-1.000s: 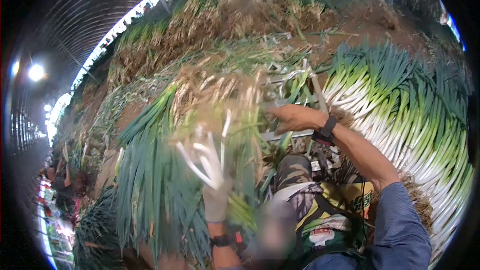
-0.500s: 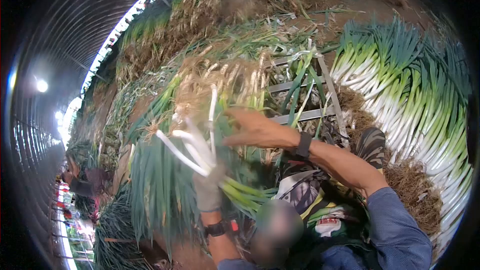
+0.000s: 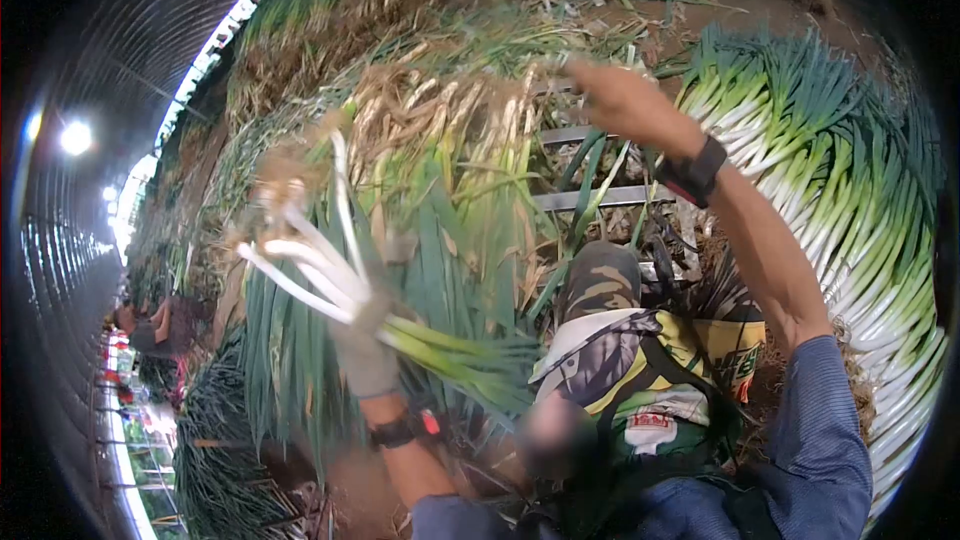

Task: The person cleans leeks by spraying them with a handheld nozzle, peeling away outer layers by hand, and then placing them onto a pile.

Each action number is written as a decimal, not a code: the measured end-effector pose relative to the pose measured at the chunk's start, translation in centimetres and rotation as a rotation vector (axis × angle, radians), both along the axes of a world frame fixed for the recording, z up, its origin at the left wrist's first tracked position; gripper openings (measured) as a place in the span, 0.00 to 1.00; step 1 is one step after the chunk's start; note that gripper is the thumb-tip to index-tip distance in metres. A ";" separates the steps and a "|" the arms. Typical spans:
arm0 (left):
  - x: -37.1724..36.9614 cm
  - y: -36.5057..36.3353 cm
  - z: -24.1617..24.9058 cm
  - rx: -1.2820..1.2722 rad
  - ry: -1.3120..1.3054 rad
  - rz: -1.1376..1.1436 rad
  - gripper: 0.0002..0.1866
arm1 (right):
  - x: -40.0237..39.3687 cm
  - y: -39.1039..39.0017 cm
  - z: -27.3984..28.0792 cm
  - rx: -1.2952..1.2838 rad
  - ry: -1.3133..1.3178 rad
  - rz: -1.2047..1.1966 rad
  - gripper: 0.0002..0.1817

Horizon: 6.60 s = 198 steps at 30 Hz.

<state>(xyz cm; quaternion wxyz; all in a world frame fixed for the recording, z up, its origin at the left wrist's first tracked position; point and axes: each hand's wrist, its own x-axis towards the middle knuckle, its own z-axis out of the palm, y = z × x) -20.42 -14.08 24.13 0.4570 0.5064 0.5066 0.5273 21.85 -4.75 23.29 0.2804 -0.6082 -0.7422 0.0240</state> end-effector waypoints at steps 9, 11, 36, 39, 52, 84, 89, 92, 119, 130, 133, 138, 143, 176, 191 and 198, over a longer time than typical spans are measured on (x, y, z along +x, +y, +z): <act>3.1 2.8 7.4 0.207 -0.151 -0.006 0.31 | -19.8 -7.0 -3.8 -0.276 0.479 0.781 0.61; 3.4 3.3 7.3 0.239 -0.195 -0.092 0.32 | -22.2 -7.4 -2.1 -0.312 0.675 0.791 0.54; -9.4 -9.4 12.9 -0.137 0.796 0.515 0.20 | -10.7 -4.9 -5.4 -0.341 0.769 0.658 0.19; -15.2 -15.1 13.6 -0.414 1.118 0.597 0.17 | -6.4 -4.6 -7.3 -0.412 0.742 0.479 0.16; -20.4 -53.7 1.3 -1.421 1.614 0.646 0.21 | -2.7 -2.7 -14.8 -0.634 0.655 0.311 0.14; 4.3 -4.1 -12.0 0.113 0.719 -0.003 0.13 | 1.8 -15.3 -20.7 -0.397 -0.352 -0.397 0.30; 10.4 2.3 -14.0 0.182 0.882 -0.200 0.25 | -1.2 -17.0 -20.9 -0.285 -0.298 -0.492 0.49; 12.7 7.0 -16.5 0.303 1.028 -0.236 0.32 | -1.4 -17.7 -20.3 -0.238 -0.293 -0.483 0.53; 6.2 12.5 -10.3 0.093 1.735 -1.363 0.11 | 0.9 -11.8 -9.3 -0.577 0.831 -0.187 0.44; 3.7 2.0 -10.4 -0.577 1.043 -1.758 0.22 | -1.6 -12.3 -9.1 -0.694 0.714 -0.009 0.51; 7.3 8.1 -11.0 0.046 1.051 -1.346 0.21 | -1.6 -12.4 -8.6 -0.701 0.660 0.046 0.51; 15.2 20.3 -16.6 0.345 0.955 -0.273 0.27 | -2.3 -13.6 -10.6 -0.533 0.665 0.034 0.44; 16.7 27.1 -22.2 0.186 1.128 -0.097 0.30 | -0.9 -13.5 -8.8 -0.667 0.654 -0.067 0.45; 17.4 15.9 -19.3 -0.215 0.697 -0.548 0.26 | 1.9 -16.1 -14.5 -0.698 0.850 -0.246 0.52; 21.1 16.2 -20.9 0.112 1.019 -0.377 0.43 | 1.9 -15.3 -10.7 -0.749 0.824 -0.309 0.51; 21.1 15.3 -21.4 -0.130 0.993 -0.407 0.40 | 2.2 -16.1 -10.1 -0.653 0.818 -0.322 0.52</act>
